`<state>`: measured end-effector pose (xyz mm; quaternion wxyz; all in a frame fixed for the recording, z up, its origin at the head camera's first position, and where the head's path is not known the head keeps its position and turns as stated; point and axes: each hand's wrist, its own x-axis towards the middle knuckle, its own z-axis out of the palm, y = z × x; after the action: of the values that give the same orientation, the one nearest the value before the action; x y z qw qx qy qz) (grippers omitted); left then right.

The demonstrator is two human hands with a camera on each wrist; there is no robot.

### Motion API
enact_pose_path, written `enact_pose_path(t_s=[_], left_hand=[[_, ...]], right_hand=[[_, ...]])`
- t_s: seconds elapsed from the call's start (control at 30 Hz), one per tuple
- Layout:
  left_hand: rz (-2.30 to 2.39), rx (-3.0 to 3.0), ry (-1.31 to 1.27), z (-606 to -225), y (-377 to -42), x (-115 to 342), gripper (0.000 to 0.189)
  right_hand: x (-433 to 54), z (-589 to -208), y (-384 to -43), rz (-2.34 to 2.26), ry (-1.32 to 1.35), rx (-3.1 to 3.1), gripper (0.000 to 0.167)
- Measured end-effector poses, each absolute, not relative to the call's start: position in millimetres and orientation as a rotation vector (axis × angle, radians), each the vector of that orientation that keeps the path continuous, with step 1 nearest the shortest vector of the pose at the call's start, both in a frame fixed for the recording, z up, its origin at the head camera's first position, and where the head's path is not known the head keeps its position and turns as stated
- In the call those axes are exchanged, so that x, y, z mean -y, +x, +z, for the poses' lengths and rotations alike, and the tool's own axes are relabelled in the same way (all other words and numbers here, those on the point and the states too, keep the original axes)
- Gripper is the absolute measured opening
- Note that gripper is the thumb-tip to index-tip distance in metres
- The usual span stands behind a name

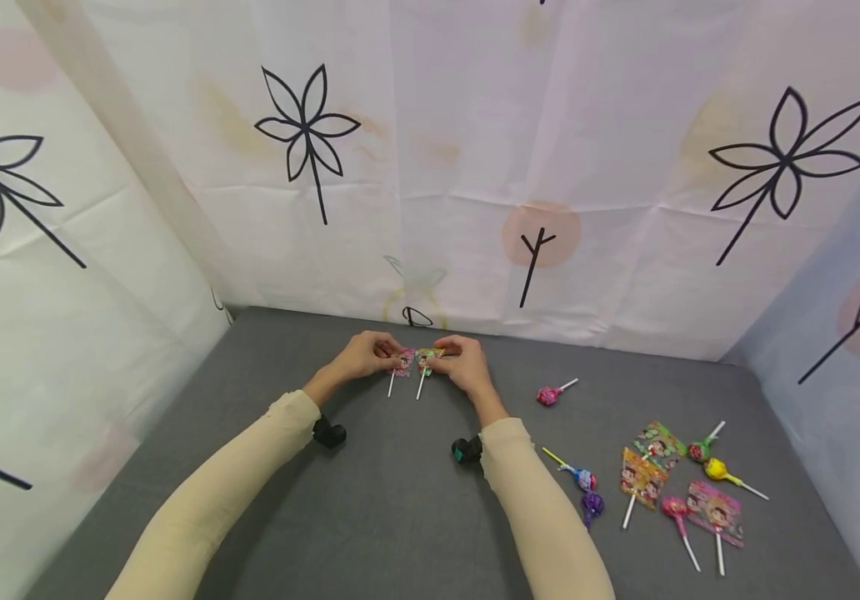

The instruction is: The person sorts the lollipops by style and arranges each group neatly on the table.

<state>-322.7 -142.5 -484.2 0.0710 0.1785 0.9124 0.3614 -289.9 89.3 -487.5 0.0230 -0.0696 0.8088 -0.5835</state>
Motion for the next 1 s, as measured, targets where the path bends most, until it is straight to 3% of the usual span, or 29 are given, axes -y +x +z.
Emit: enact_pose_path(t_s=[1.0], left_hand=[[1.088,-2.736,0.564,-481.5,-320.5,143.7,0.019]], right_hand=[[-88.8,-482.6,-292.2,-1.631,-0.189,-2.67,0.036]])
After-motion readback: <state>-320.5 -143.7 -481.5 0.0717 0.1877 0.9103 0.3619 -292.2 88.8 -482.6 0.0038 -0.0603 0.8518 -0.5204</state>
